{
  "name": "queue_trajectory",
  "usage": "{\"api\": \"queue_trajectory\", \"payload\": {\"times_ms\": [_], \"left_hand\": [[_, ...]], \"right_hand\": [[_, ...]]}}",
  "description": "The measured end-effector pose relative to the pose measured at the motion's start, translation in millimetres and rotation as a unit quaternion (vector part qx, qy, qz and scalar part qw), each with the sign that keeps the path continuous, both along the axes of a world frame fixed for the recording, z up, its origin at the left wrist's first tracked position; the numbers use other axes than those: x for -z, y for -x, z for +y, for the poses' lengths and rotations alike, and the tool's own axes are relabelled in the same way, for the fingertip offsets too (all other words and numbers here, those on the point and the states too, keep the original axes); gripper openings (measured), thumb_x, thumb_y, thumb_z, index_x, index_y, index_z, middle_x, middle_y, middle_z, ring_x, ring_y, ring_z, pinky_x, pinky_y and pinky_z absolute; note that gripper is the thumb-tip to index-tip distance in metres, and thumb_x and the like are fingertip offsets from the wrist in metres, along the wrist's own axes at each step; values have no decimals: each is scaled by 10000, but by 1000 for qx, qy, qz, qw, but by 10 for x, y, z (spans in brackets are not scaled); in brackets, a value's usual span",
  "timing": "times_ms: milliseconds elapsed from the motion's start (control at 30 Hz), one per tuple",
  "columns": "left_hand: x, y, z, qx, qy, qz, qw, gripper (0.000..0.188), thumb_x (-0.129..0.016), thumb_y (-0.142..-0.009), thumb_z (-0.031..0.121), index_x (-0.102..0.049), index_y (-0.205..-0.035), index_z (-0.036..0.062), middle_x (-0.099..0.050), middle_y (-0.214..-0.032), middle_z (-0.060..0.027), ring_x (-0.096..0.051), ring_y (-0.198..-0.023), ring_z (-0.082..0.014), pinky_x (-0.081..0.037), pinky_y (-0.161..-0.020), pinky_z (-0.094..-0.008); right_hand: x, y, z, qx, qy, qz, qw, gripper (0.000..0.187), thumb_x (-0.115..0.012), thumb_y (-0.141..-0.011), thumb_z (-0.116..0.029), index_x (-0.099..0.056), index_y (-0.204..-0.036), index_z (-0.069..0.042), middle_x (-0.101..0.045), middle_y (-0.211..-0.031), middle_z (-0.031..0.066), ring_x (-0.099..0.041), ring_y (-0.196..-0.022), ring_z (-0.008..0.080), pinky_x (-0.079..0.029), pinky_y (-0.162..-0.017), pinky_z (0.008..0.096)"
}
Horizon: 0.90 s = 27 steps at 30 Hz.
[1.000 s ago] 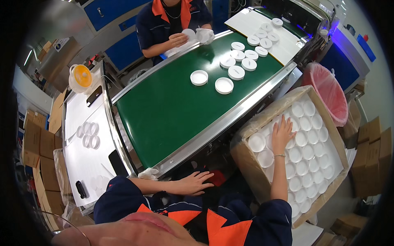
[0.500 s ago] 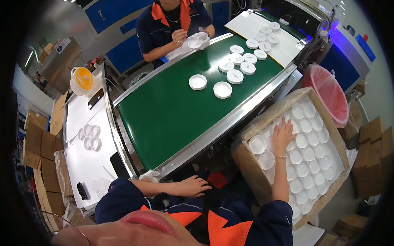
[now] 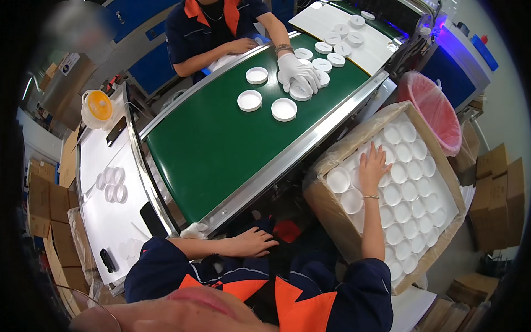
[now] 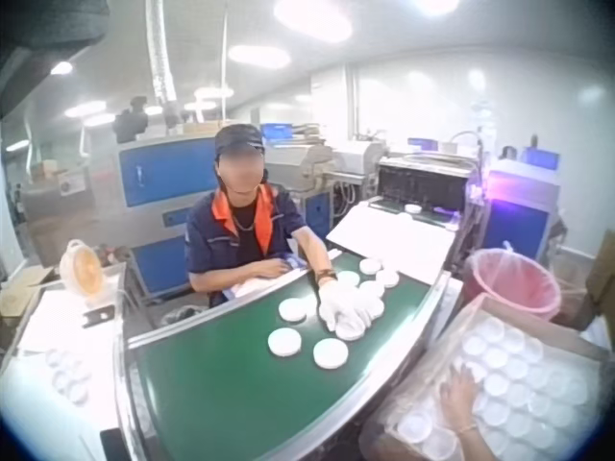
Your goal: The person takes round plastic lids from a conveyor belt and places them into rows inside a box, inserting foam sheets between layers.
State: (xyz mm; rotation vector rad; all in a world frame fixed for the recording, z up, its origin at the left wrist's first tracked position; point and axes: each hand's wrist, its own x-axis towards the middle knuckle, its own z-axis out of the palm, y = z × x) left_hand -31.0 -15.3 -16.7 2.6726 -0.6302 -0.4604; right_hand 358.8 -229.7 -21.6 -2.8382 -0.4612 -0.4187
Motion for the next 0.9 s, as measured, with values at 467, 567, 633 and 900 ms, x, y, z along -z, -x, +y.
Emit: {"api": "queue_trajectory", "payload": {"times_ms": [467, 567, 633, 900], "left_hand": [[70, 23, 12, 1, 28, -46, 999, 434, -592, -900, 320, -545, -1279, 113, -596, -1084, -111, -603, -997, -268, -453, -832, -405], [64, 23, 8, 2, 24, -53, 998, 433, -593, -900, 320, -546, -1278, 113, -599, -1076, -107, -605, -989, -264, -453, -824, -399], [64, 27, 8, 1, 21, -55, 998, 433, -593, -900, 320, -547, -1277, 113, -600, -1071, -105, -606, -984, -262, -453, -821, -396], [82, 33, 8, -3, 22, -47, 999, 432, -590, -899, 315, -549, -1277, 111, -601, -1076, -107, -606, -987, -266, -453, -828, -401]], "right_hand": [[13, -9, -11, -6, -8, -10, 1000, 541, -476, -952, -342, -384, -1463, -191, -355, -1500, 160, -290, -1401, 354, -103, -1103, 669], [21, -5, -14, -9, -8, -11, 1000, 541, -478, -951, -341, -385, -1462, -189, -359, -1496, 163, -294, -1398, 354, -107, -1101, 670], [10, 0, -10, -10, -9, -19, 1000, 539, -477, -952, -339, -386, -1461, -189, -357, -1497, 163, -296, -1397, 352, -106, -1102, 669], [2, 1, -1, -8, -5, -8, 1000, 538, -479, -950, -331, -384, -1461, -190, -358, -1496, 160, -294, -1398, 349, -100, -1105, 667]]}}
